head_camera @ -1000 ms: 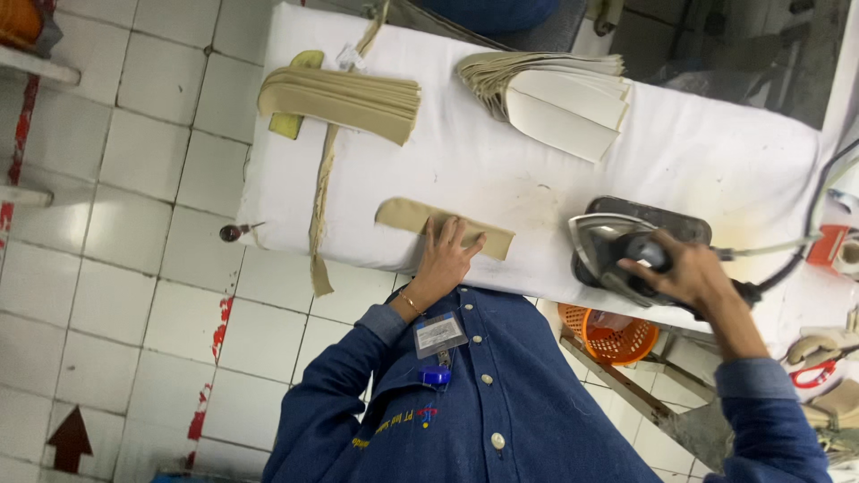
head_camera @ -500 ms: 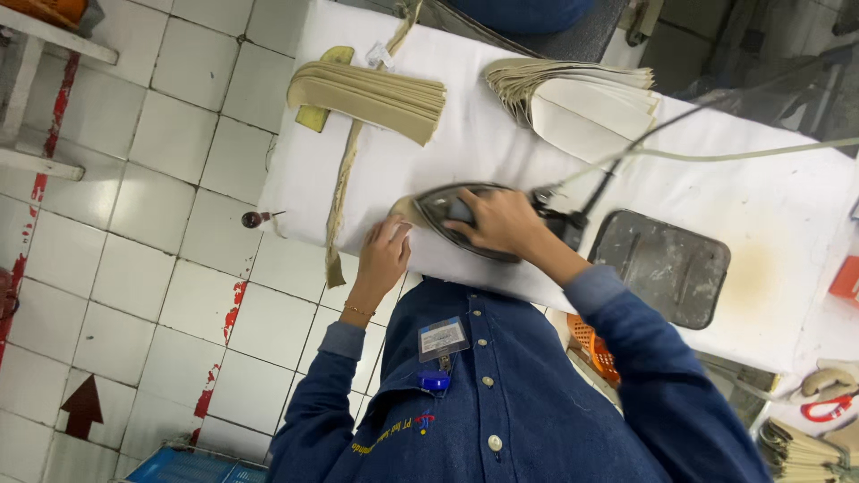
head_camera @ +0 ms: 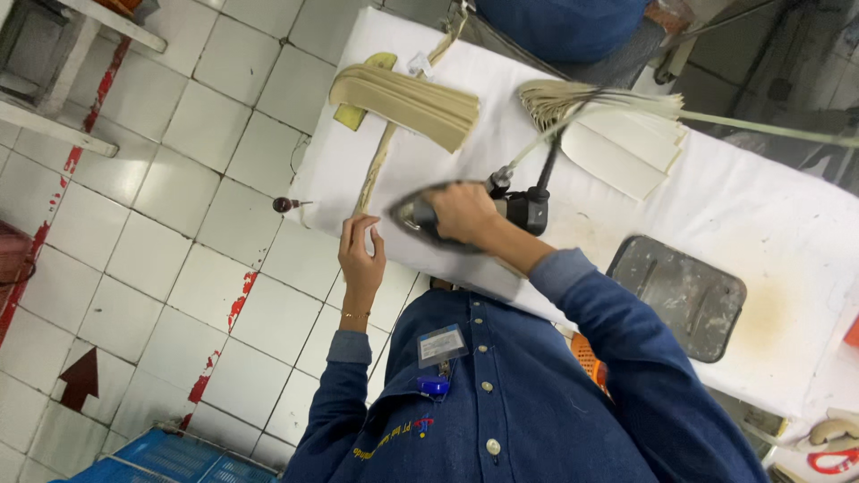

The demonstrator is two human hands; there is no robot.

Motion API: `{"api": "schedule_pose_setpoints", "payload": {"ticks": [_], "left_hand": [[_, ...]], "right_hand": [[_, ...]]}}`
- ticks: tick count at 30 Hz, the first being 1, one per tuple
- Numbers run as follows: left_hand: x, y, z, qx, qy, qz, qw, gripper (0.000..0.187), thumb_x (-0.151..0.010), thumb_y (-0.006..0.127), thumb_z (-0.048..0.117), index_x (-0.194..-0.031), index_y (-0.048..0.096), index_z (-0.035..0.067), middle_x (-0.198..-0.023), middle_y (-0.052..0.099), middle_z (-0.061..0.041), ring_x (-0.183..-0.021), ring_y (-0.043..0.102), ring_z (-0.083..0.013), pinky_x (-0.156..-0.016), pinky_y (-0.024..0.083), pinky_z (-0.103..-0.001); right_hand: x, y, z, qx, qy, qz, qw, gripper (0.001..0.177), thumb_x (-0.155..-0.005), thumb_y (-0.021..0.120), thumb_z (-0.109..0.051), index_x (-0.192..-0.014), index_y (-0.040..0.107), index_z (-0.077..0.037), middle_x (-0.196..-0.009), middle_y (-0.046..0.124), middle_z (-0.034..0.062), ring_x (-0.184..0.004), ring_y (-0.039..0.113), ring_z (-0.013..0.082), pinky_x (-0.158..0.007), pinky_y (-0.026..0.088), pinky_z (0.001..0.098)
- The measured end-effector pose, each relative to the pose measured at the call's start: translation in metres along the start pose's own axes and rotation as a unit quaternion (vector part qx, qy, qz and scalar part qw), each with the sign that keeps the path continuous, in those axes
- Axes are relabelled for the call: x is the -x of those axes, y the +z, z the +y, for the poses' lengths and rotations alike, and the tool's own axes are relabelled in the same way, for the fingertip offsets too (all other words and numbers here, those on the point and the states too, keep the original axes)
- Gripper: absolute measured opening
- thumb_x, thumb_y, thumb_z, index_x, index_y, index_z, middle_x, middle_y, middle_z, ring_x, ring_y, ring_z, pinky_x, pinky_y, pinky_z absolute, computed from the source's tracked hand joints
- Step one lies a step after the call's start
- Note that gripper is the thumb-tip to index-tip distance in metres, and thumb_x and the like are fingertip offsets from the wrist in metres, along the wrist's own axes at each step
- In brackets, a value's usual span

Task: The person irons beige fabric pieces on a white ironing board. They repeatedly pick up a piece, iron it with a steam iron, flip it, and iron the other side before stacking it with others.

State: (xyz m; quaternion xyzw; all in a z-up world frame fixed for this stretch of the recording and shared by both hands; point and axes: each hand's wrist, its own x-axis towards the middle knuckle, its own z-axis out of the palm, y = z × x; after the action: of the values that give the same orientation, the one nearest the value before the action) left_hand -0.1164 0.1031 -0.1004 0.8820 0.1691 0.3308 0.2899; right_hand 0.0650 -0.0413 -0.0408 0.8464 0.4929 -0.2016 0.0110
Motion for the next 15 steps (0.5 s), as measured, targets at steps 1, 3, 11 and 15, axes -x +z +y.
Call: {"api": "schedule_pose_setpoints", "payload": {"ticks": [1,3,11,15], "left_hand": [[0.003,0.001,0.002,0.000,-0.002,-0.002,1.000,0.020,-0.094,0.060,0.001,-0.107,0.069,0.013,-0.104,0.060,0.000,-0.094,0.067,-0.0230,-0.085,0.056,-0.036],[0.000,0.003,0.004,0.010,-0.002,-0.006,1.000,0.019,-0.093,0.061,0.000,-0.105,0.069,0.013,-0.103,0.060,0.001,-0.094,0.068,-0.0225,-0.084,0.056,-0.036],[-0.011,0.003,0.020,0.010,0.012,-0.019,1.000,0.014,-0.095,0.060,0.003,-0.102,0.068,0.012,-0.102,0.061,-0.003,-0.091,0.068,-0.0257,-0.083,0.057,-0.037],[-0.014,0.007,0.018,0.009,0.023,-0.036,0.999,0.014,-0.095,0.061,0.004,-0.100,0.069,0.014,-0.099,0.061,0.000,-0.088,0.069,-0.0222,-0.081,0.057,-0.034]], "right_hand": [[-0.001,0.006,0.003,-0.001,0.000,-0.003,1.000,0.046,-0.076,0.075,-0.039,-0.119,0.075,-0.023,-0.086,0.076,0.0121,-0.086,0.077,0.0340,-0.072,0.063,0.0483],[-0.008,0.014,0.010,0.003,-0.007,0.052,0.999,0.050,-0.077,0.077,-0.035,-0.125,0.072,-0.023,-0.087,0.075,0.0121,-0.081,0.077,0.0328,-0.069,0.063,0.0448],[0.016,0.009,0.020,0.002,0.039,0.019,0.999,0.039,-0.078,0.075,-0.031,-0.113,0.077,-0.016,-0.083,0.074,0.0162,-0.082,0.076,0.0377,-0.067,0.061,0.0505],[0.049,-0.006,0.009,0.005,0.025,0.022,0.999,0.039,-0.077,0.071,-0.025,-0.114,0.077,-0.015,-0.085,0.075,0.0183,-0.086,0.077,0.0393,-0.071,0.062,0.0513]]}}
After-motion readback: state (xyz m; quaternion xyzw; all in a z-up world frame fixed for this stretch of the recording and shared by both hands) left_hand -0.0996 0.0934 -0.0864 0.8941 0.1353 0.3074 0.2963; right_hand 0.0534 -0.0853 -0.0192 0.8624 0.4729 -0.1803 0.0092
